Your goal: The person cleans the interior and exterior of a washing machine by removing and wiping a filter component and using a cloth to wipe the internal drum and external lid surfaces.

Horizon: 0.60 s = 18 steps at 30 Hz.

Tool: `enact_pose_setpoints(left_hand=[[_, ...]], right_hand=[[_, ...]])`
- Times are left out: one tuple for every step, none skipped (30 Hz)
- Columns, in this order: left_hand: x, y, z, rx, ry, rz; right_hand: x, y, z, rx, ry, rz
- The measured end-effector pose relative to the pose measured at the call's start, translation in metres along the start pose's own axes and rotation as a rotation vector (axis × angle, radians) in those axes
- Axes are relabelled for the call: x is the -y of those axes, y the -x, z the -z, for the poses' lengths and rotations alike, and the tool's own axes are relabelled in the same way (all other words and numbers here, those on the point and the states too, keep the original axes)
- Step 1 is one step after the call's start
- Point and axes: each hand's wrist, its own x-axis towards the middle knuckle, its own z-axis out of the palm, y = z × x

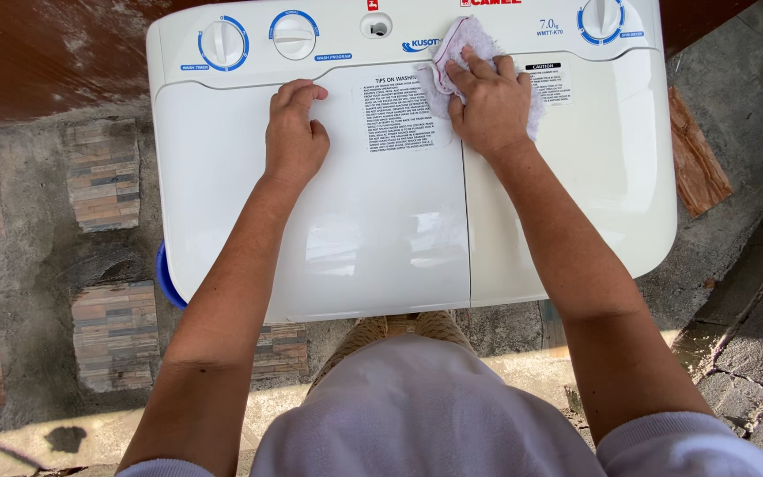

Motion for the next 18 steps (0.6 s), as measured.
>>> enact_pose_setpoints(left_hand=[[0.001,0.002,0.003,-0.006,-0.015,-0.013],[0.003,0.004,0.006,-0.013,-0.030,-0.026],[0.003,0.007,0.007,-0.005,-0.033,-0.015],[0.003,0.010,0.008,0.004,-0.036,-0.004],[0.003,0.013,0.009,0.010,-0.039,0.007],[0.003,0.016,0.009,0.012,-0.038,0.011],[0.003,0.018,0.010,0.012,-0.040,0.014],[0.004,0.021,0.011,0.012,-0.041,0.017],[0.006,0.024,0.012,-0.006,-0.046,0.009],[0.007,0.028,0.014,-0.024,-0.050,0.001],[0.009,0.034,0.015,-0.041,-0.054,-0.002],[0.010,0.039,0.016,-0.044,-0.046,0.011],[0.011,0.044,0.018,-0.050,-0.039,0.026],[0.013,0.050,0.020,-0.056,-0.031,0.040],[0.015,0.057,0.023,-0.064,-0.024,0.065],[0.018,0.064,0.028,-0.073,-0.017,0.089],[0.020,0.071,0.031,-0.080,-0.006,0.113],[0.024,0.081,0.035,-0.109,-0.022,0.104]], right_hand=[[0.010,0.008,0.006,-0.021,0.016,0.013],[0.020,0.016,0.011,-0.043,0.032,0.027],[0.030,0.029,0.017,-0.032,0.018,0.039],[0.040,0.042,0.022,-0.021,0.004,0.051],[0.049,0.055,0.029,-0.012,-0.009,0.064],[0.055,0.069,0.036,-0.001,-0.004,0.073],[0.062,0.081,0.043,0.007,-0.001,0.083],[0.069,0.094,0.050,0.015,0.002,0.092],[0.075,0.106,0.055,0.019,0.004,0.097],[0.081,0.119,0.060,0.022,0.006,0.101],[0.085,0.132,0.065,0.031,0.006,0.107],[0.088,0.144,0.070,0.031,-0.011,0.108],[0.090,0.156,0.074,0.030,-0.029,0.112],[0.092,0.167,0.078,0.029,-0.048,0.117],[0.093,0.176,0.082,0.055,-0.071,0.122],[0.093,0.185,0.086,0.081,-0.094,0.127],[0.091,0.192,0.091,0.108,-0.115,0.131],[0.087,0.196,0.096,0.191,-0.124,0.114]])
